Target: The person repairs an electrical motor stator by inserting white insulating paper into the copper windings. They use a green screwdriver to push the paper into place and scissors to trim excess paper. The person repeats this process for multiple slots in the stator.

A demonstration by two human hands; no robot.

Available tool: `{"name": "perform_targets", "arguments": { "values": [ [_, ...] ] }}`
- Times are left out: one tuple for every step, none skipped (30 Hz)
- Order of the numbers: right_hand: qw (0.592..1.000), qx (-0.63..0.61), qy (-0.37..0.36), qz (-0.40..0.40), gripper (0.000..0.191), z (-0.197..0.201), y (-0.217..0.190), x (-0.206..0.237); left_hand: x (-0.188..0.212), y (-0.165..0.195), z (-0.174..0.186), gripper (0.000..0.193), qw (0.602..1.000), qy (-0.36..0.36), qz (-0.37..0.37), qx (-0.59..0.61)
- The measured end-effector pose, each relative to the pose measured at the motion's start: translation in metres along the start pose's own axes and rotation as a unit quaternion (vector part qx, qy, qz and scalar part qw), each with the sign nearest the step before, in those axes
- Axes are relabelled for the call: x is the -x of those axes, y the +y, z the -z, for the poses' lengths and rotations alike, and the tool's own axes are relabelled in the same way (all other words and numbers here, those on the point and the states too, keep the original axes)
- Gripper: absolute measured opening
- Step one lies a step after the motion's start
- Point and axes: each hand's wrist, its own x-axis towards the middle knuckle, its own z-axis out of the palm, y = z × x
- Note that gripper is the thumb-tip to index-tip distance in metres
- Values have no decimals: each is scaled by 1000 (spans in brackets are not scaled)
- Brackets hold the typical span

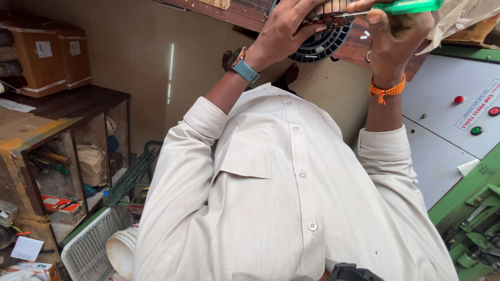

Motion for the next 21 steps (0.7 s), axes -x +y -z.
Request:
{"name": "perform_targets", "arguments": {
  "values": [
    [1000, 12, -3, -9, 40, 4, 0, 1, 0, -2, -3, 58, 1000, 5, 1, 11],
    [999, 27, 8, -23, 41, 6, 1, 2, 1, -5, -4, 59, 1000, 10, 1, 22],
    [998, 40, 19, -38, 43, 7, 1, 3, 1, -6, -6, 59, 999, 15, 3, 32],
    [997, 51, 29, -53, 45, 7, 1, 3, 2, -7, -7, 59, 999, 13, 1, 35],
    [995, 58, 42, -64, 42, 8, 1, 2, 2, -7, -8, 59, 999, 10, -1, 39],
    [994, 64, 53, -74, 41, 7, -1, 1, 2, -7, -8, 59, 999, 9, -3, 41],
    [992, 69, 65, -85, 40, 7, -4, 0, 2, -6, -7, 59, 999, 3, 4, 40],
    [995, 81, 37, -40, 39, 6, -9, -2, 2, -4, -7, 59, 999, -2, 11, 40],
    [996, 94, 9, 6, 39, 6, -14, -5, 0, -3, -6, 59, 999, -8, 16, 39],
    [993, 106, -20, 52, 39, 6, -21, -7, -2, -1, -5, 57, 998, -16, 27, 49],
    [987, 157, -30, 16, 36, 7, -29, -9, -4, 1, -4, 55, 997, -23, 38, 59],
    [978, 206, -40, -20, 32, 7, -38, -11, -6, 3, -2, 54, 996, -30, 50, 67],
    [974, 222, -44, -24, 30, 4, -45, -12, -8, 5, -1, 53, 997, -25, 46, 64],
    [970, 238, -47, -29, 28, 3, -51, -12, -10, 7, -1, 51, 997, -20, 43, 60],
    [974, 222, -45, -1, 28, -3, -56, -12, -12, 10, -2, 50, 997, -15, 40, 58],
    [976, 215, -35, -4, 29, -7, -59, -11, -13, 13, -3, 50, 997, -10, 49, 61],
    [978, 208, -25, -7, 29, -11, -63, -11, -13, 17, -3, 49, 996, -5, 58, 63],
    [977, 208, -7, -42, 30, -15, -65, -10, -13, 20, -4, 49, 995, -1, 69, 65],
    [975, 207, 12, -76, 32, -19, -67, -8, -13, 22, -5, 47, 995, -4, 77, 70],
    [974, 210, 23, -78, 29, -23, -69, -6, -14, 24, -6, 45, 994, -6, 84, 74],
    [973, 214, 34, -78, 27, -27, -70, -3, -16, 26, -6, 43, 993, -6, 90, 79]
  ]
}}
